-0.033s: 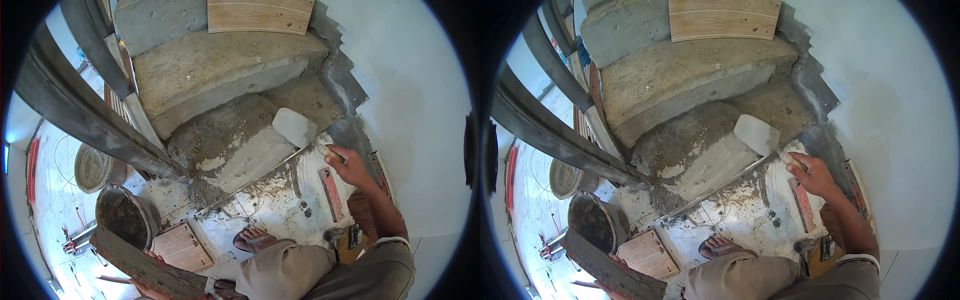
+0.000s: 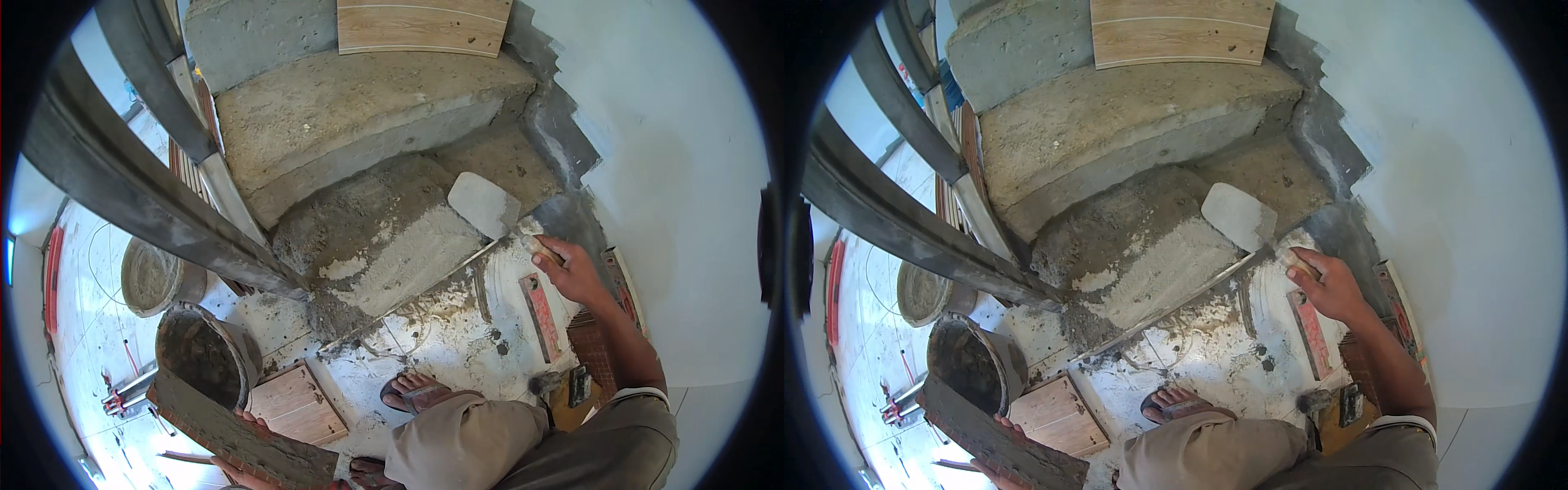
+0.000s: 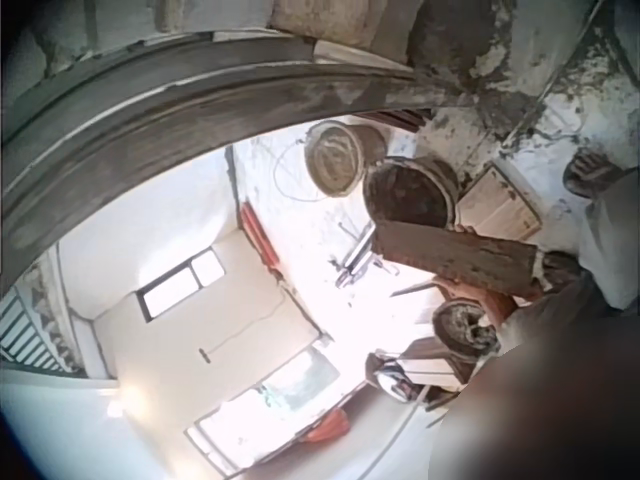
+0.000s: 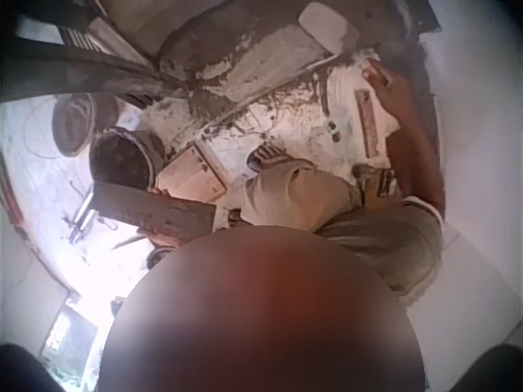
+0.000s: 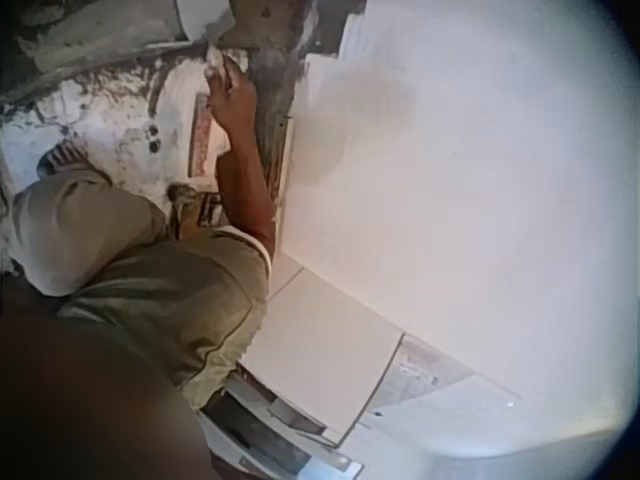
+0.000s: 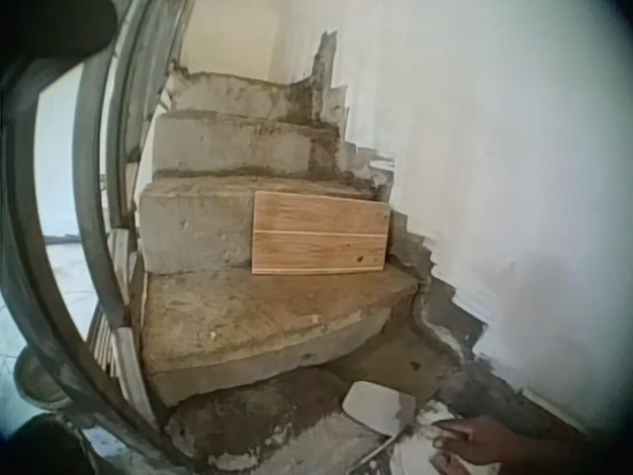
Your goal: Applying mortar to tiles and installing them on concrete stair steps during a renovation.
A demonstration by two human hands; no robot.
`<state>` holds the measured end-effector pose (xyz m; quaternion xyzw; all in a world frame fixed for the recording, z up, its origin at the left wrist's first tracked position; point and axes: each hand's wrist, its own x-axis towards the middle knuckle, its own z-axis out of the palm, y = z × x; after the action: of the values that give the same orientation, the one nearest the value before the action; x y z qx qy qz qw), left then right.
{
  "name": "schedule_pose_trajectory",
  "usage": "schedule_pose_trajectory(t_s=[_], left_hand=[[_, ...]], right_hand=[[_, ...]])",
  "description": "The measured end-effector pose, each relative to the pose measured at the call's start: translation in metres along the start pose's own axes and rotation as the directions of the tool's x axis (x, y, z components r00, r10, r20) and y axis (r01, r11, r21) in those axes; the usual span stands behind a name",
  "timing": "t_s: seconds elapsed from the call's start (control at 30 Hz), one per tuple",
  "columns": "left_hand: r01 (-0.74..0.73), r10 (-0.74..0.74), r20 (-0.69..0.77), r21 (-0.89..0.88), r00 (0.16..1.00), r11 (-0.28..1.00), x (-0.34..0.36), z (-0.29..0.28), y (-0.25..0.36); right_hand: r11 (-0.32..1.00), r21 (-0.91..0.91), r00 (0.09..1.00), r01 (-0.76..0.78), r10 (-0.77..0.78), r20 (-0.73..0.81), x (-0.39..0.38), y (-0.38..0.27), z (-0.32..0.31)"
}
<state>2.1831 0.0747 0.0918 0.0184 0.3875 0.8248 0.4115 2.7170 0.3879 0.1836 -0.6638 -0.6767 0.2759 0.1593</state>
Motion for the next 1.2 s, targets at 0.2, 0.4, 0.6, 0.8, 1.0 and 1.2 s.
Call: schedule_pose_trajectory(t_s=[0.2, 0.4, 0.6, 0.8, 1.0, 1.2], left_hand=[[0.038, -0.025, 0.094, -0.140, 0.995, 0.989, -0.004, 0.000, 0.001], [-0.022, 0.022, -0.007, 0.002, 1.000, 1.000, -0.007, 0.010, 0.002], [-0.047, 0.057, 0.087, -0.119, 0.995, 0.992, -0.003, 0.009, 0.001], [-0.071, 0.097, 0.147, -0.174, 0.984, 0.982, -0.004, 0.007, 0.003], [-0.079, 0.101, 0.107, -0.195, 0.989, 0.978, -0.011, 0.001, 0.010], [-0.074, 0.093, 0.093, -0.188, 0.991, 0.979, -0.021, -0.001, 0.017]], right_hand=[[0.990, 0.140, 0.988, 0.016, -0.037, 0.150, -0.006, 0.007, 0.006], [0.975, 0.167, 0.981, -0.144, 0.119, 0.151, -0.002, 0.015, 0.005], [0.754, 0.547, 0.928, -0.364, 0.247, 0.278, -0.017, 0.004, 0.010], [0.577, 0.592, 0.800, -0.563, 0.198, 0.567, -0.046, -0.036, 0.051], [0.616, 0.504, 0.681, -0.606, 0.073, 0.729, -0.076, -0.093, 0.099], [0.743, 0.420, 0.603, -0.522, -0.027, 0.797, -0.087, -0.125, 0.129]])
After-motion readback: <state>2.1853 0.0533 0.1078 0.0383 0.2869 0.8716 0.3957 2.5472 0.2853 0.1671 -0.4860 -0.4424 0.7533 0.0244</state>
